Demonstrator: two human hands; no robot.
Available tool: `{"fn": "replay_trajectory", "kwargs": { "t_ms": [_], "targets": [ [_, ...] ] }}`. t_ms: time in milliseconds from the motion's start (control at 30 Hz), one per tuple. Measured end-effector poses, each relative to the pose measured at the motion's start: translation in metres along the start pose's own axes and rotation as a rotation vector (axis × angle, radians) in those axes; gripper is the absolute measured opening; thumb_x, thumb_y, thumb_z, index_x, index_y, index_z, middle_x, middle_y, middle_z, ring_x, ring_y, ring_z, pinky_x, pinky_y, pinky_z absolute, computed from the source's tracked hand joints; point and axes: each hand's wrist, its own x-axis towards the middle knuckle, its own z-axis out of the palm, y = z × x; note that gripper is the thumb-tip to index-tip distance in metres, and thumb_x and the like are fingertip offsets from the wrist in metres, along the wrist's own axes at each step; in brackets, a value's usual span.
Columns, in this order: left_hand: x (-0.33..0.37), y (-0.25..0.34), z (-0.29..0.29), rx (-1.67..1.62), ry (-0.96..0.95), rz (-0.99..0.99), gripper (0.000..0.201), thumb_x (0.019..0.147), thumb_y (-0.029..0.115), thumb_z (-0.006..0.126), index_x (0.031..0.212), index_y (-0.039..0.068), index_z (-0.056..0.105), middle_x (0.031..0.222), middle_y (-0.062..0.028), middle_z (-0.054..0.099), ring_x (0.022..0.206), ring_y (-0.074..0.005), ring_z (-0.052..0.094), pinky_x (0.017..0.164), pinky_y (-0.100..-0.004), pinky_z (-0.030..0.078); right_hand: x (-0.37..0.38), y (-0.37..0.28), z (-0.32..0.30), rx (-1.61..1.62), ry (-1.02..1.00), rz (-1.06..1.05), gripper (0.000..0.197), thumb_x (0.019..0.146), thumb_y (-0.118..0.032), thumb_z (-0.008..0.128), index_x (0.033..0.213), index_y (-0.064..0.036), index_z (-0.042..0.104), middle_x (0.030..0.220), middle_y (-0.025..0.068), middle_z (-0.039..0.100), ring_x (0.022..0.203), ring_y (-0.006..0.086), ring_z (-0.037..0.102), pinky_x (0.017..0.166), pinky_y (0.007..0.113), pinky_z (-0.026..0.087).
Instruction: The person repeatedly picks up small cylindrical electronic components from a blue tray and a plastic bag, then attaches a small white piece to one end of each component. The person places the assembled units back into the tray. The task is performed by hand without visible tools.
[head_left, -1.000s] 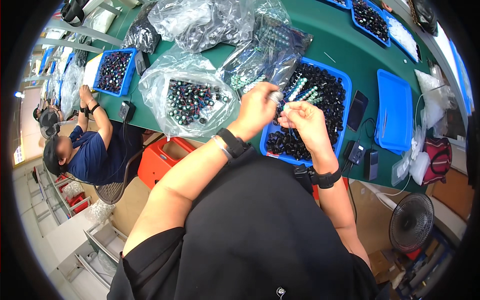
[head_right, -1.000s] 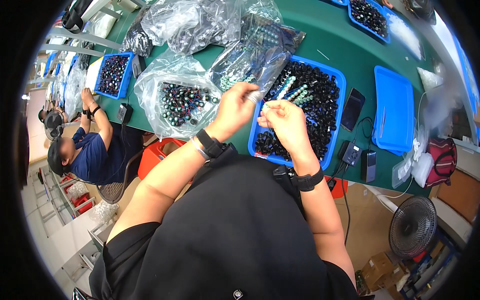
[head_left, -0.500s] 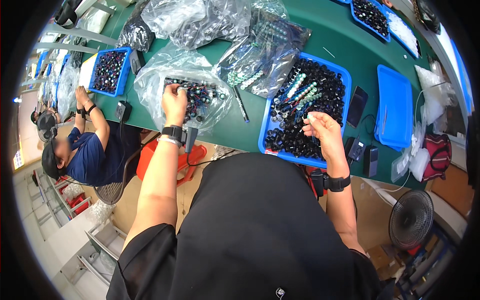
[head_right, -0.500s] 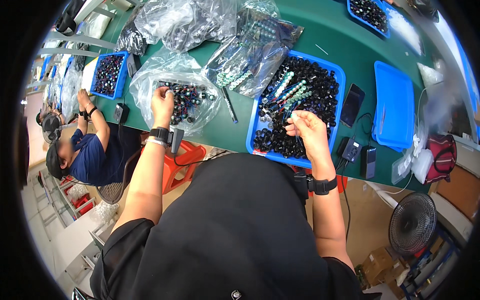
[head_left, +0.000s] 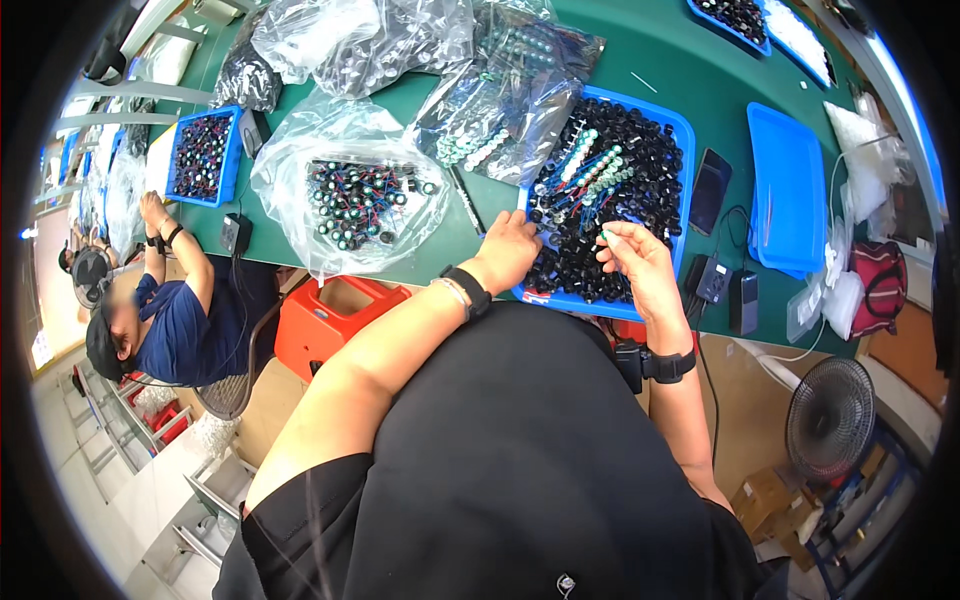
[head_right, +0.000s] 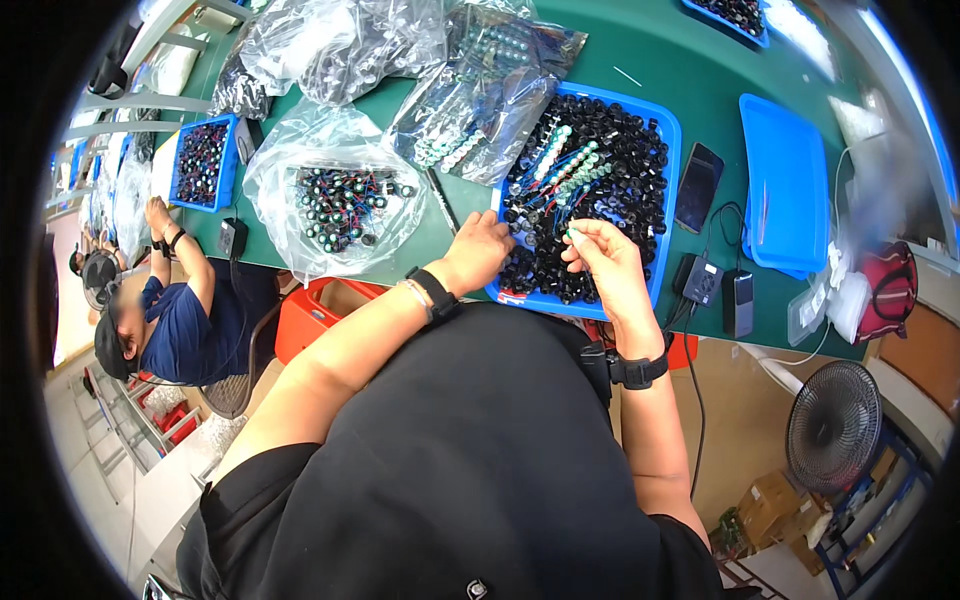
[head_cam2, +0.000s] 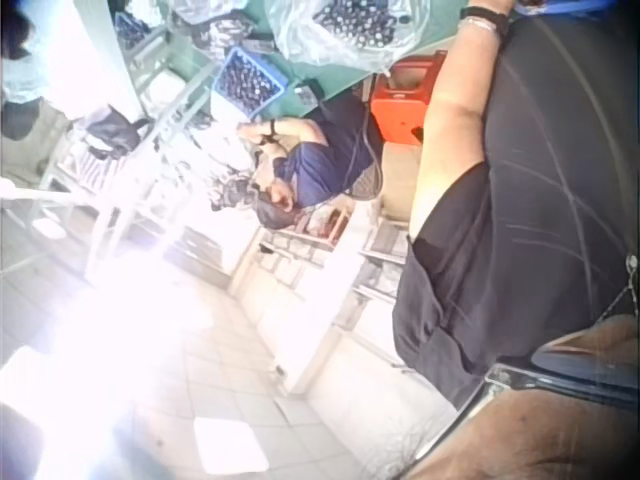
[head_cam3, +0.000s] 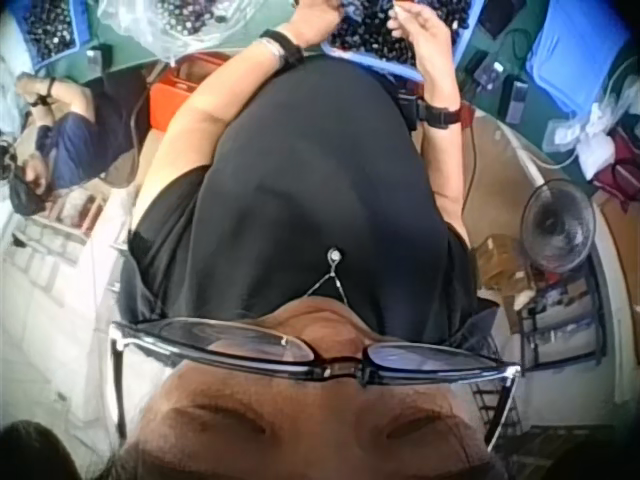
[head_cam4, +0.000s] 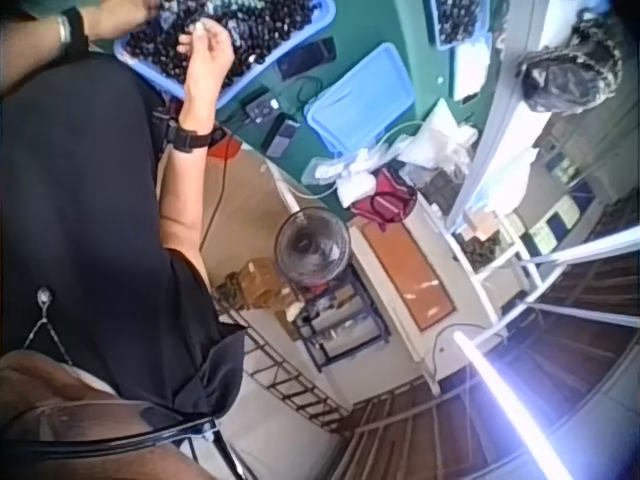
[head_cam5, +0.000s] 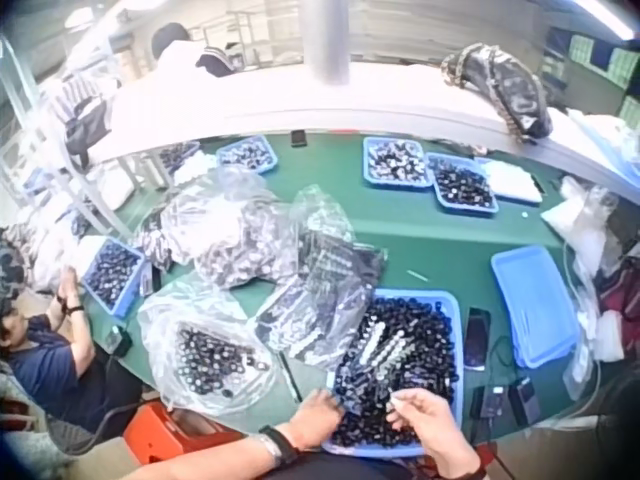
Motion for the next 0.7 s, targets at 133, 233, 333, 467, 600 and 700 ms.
{"fn": "replay_trajectory", "kwargs": {
  "t_ms": [133,233,333,467,600,700],
  "targets": [
    [0.004,0.004,0.005,0.056,-0.035,-0.011,0.014,0.073,0.014,0.057,0.083,0.010,0.066,0.087,-0.0032,0.058,0.093,-0.0223,0.046,0.080,-0.0338,0.036,-0.002,0.003,-0.005,0.006,0.017,0.000,0.021,0.090,-0.010,0.055,0.108,0.0014,0.058,0.091,0.0073,0.063,0.076,0.0116,0.059,0.066,0.023,0.048],
    [0.001,0.003,0.009,0.032,-0.001,0.018,0.014,0.073,0.014,0.057,0.083,0.010,0.065,0.084,-0.0036,0.058,0.092,-0.0223,0.047,0.080,-0.0342,0.036,-0.002,0.007,-0.006,0.020,0.017,-0.001,0.021,0.090,-0.010,0.055,0.108,0.0014,0.058,0.091,0.0069,0.062,0.076,0.0114,0.059,0.066,0.023,0.048],
    [-0.001,-0.001,0.005,-0.045,0.052,-0.004,0.014,0.072,0.013,0.058,0.084,0.009,0.064,0.080,-0.0056,0.058,0.088,-0.0230,0.050,0.079,-0.0352,0.037,-0.001,0.006,-0.003,0.024,0.004,-0.015,0.022,0.090,-0.010,0.056,0.108,0.0013,0.058,0.091,0.0064,0.062,0.077,0.0112,0.059,0.067,0.023,0.048],
    [0.002,-0.010,-0.012,-0.611,0.040,-0.334,0.014,0.075,0.012,0.059,0.087,0.006,0.061,0.082,-0.0113,0.062,0.083,-0.0267,0.058,0.076,-0.0376,0.043,0.001,0.001,0.001,0.019,-0.016,-0.025,0.022,0.090,-0.011,0.056,0.109,0.0012,0.059,0.091,0.0058,0.062,0.077,0.0112,0.059,0.068,0.023,0.048],
    [0.007,-0.025,-0.027,-0.743,0.111,-0.354,0.016,0.077,0.012,0.061,0.090,0.004,0.062,0.089,-0.0148,0.063,0.085,-0.0301,0.061,0.074,-0.0381,0.048,0.001,-0.005,0.007,-0.001,-0.032,-0.026,0.023,0.090,-0.011,0.056,0.110,0.0013,0.058,0.090,0.0058,0.062,0.078,0.0114,0.059,0.069,0.024,0.049],
    [0.012,-0.025,-0.017,-0.580,0.178,-0.119,0.022,0.074,0.016,0.065,0.093,0.005,0.064,0.089,-0.0125,0.063,0.088,-0.0305,0.059,0.080,-0.0396,0.046,0.006,0.005,0.007,0.047,-0.053,-0.037,0.023,0.090,-0.011,0.056,0.110,0.0013,0.058,0.091,0.0061,0.062,0.078,0.0118,0.059,0.070,0.024,0.049]
  ]
}}
